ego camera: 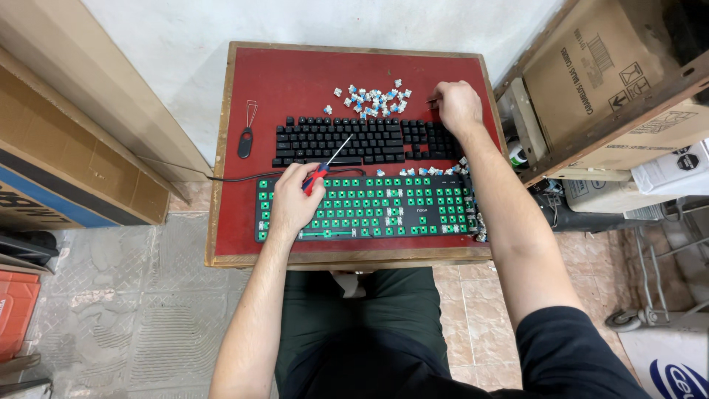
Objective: The person uses a screwdriver to remove switches from a mechanical keyboard. They then lift the keyboard case and place it aside, leaving the green PCB exposed on the table.
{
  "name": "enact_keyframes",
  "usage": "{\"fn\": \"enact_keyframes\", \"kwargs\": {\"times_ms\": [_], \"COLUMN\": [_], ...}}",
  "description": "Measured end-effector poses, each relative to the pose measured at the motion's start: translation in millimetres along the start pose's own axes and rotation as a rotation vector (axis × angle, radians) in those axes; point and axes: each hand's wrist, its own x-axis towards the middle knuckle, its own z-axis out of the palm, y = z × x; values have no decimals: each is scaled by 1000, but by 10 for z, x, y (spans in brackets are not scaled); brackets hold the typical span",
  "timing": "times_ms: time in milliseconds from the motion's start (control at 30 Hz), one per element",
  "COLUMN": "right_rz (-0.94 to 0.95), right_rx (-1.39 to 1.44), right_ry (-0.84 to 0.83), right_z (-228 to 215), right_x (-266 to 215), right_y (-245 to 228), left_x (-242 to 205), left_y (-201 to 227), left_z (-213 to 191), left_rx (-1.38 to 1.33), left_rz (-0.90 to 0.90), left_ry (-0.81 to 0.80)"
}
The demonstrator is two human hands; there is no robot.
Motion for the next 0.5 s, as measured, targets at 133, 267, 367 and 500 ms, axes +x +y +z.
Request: {"fn": "enact_keyframes", "kwargs": {"times_ms": [133, 267, 367, 500], "right_rz": [27, -68, -155, -319], "right_rx": [33, 131, 299, 488], "right_ry": [6, 91, 127, 83], "right_z": [191, -183, -473, -661], "right_x": [56, -134, -348, -689], "right_y": [218, -135, -530, -1068], "left_x": [8, 26, 32, 12], "left_y": [22, 176, 276, 318], "left_z": [-10, -74, -122, -126], "left_rx": [1, 41, 55, 53], "left_rz": [6, -37, -84, -46], "left_ry": [-13, -62, -125, -120]}}
